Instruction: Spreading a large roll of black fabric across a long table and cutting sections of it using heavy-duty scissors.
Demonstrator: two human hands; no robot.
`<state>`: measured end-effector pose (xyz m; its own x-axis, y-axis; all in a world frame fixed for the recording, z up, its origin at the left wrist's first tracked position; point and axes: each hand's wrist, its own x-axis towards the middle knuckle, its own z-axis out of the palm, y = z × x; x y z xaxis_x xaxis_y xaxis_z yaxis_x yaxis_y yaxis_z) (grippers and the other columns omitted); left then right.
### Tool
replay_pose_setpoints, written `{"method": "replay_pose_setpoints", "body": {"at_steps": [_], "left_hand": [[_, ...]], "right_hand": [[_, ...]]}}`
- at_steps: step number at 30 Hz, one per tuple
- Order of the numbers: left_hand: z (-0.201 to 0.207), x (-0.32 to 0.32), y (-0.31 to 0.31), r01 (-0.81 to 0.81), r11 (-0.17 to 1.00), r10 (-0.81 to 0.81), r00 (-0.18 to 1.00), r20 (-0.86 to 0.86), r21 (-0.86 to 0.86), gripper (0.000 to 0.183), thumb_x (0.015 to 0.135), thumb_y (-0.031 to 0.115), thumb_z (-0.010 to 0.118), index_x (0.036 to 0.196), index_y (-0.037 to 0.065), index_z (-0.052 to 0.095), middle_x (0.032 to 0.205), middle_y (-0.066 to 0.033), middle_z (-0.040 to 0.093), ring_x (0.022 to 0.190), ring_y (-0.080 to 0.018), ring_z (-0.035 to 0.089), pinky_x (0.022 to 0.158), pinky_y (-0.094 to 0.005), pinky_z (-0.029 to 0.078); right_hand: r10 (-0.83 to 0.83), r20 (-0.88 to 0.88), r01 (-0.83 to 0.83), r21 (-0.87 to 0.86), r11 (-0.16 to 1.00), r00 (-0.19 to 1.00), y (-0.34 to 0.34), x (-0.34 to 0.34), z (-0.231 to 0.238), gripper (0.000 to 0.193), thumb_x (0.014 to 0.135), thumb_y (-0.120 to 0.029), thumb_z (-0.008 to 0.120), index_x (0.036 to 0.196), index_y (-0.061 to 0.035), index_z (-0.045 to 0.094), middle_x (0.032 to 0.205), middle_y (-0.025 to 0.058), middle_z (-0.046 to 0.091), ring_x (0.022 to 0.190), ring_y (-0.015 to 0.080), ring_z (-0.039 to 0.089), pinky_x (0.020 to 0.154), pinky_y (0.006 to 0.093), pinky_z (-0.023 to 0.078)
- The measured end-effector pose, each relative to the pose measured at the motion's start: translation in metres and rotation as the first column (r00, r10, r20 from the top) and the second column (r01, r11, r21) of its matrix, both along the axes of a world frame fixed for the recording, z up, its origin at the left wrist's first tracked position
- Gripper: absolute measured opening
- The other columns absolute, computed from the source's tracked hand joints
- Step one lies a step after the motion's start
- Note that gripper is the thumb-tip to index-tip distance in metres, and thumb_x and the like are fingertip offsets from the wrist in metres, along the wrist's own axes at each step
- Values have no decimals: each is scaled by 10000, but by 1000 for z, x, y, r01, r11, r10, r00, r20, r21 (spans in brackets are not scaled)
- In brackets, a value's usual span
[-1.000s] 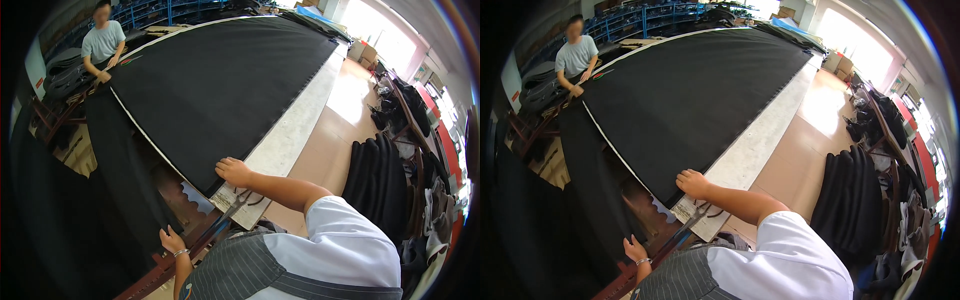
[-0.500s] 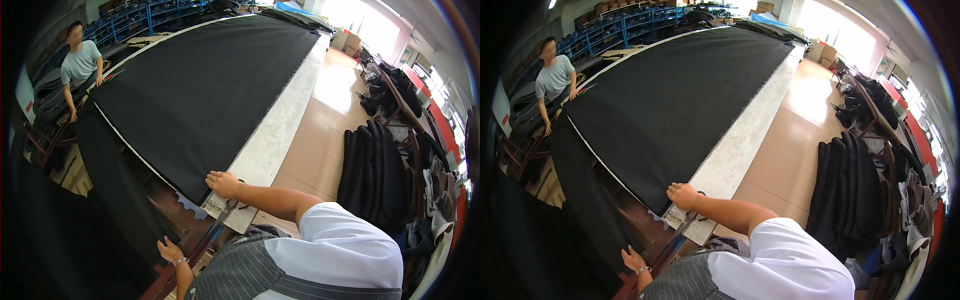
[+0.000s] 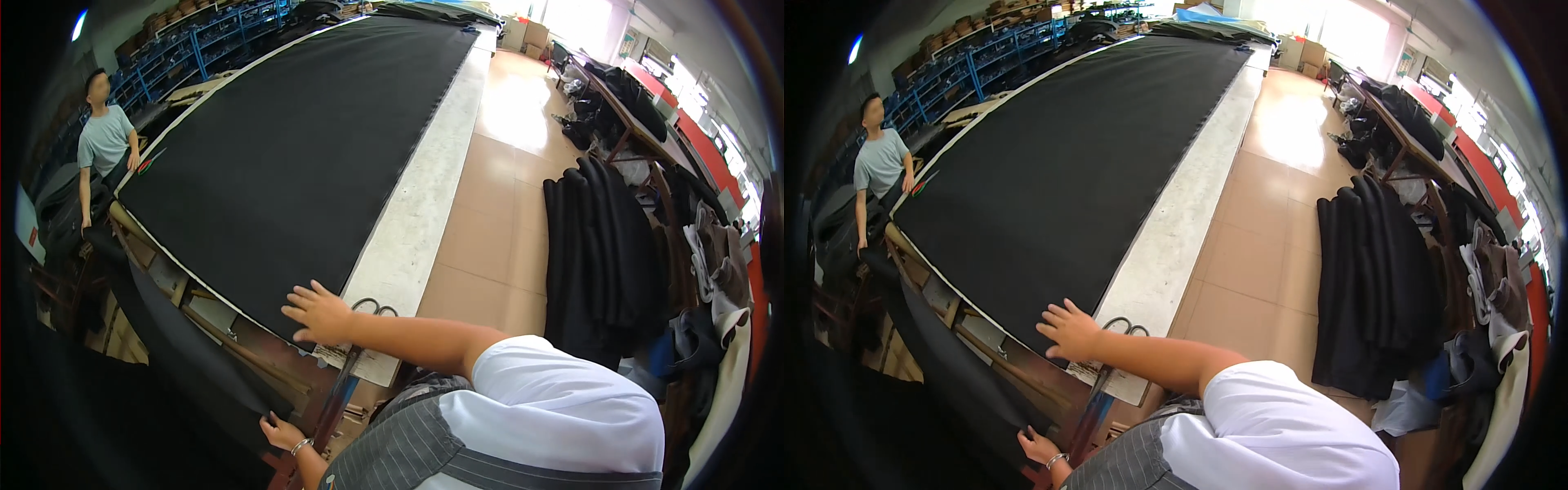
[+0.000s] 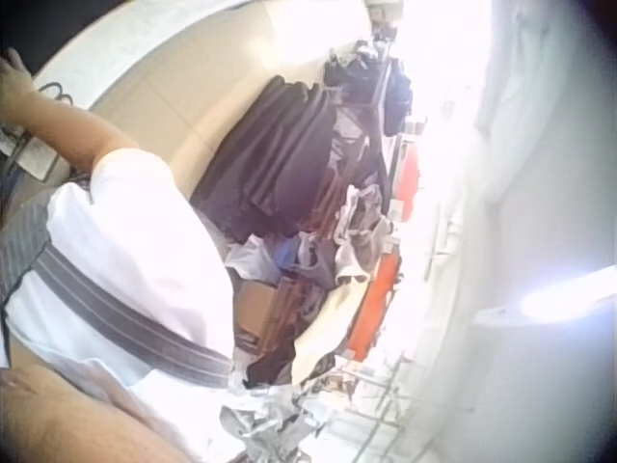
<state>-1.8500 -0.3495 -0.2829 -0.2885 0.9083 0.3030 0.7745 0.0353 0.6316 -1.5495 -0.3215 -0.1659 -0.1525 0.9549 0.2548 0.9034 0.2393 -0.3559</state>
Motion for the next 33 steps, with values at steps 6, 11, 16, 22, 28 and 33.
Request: {"method": "replay_pose_setpoints", "body": {"at_steps": [6,11,16,22,28,33], "left_hand": [[-10,-18,8,-86,989,97,991,95,-116,423,881,202,588,1130,-133,516,1061,-268,597,938,-342,607,821,-373,486],[59,-3,-17,-264,963,267,892,364,-59,377,841,239,642,1014,-92,588,886,-228,641,776,-324,650,650,-402,525],[130,52,3,-211,868,205,977,63,449,242,824,164,586,964,-31,614,882,-216,632,752,-342,614,695,-422,502],[229,185,71,-26,633,89,995,-40,774,424,914,405,424,965,10,567,901,-207,591,803,-394,560,726,-465,433],[305,392,117,138,620,-230,973,11,773,432,914,379,473,954,-41,568,904,-220,585,819,-371,539,774,-435,424],[291,533,200,93,742,-218,970,108,664,489,944,299,502,1147,-145,499,1073,-249,605,942,-299,620,832,-353,503]], "right_hand": [[380,-566,-540,-140,830,732,-31,-7,26,384,890,-386,505,999,-39,627,964,156,638,872,360,605,755,427,481],[322,-410,-437,-226,870,853,-93,86,50,379,891,-367,527,1079,-47,602,1011,172,629,915,348,596,779,421,473],[-127,-548,-100,-365,925,827,-198,241,3,405,895,-400,523,1124,-76,606,1047,167,634,940,352,599,824,415,470],[-520,-457,265,-512,817,722,-300,384,-25,430,881,-431,546,1121,-81,617,1045,149,648,939,318,623,840,374,488],[-655,-541,485,-441,755,527,-309,518,10,386,879,-368,589,1125,-71,612,1011,159,657,907,275,636,830,337,495],[-692,-591,628,-363,688,415,-320,635,-8,393,878,-371,577,1123,-65,607,1022,173,648,946,297,626,835,357,493]]}}
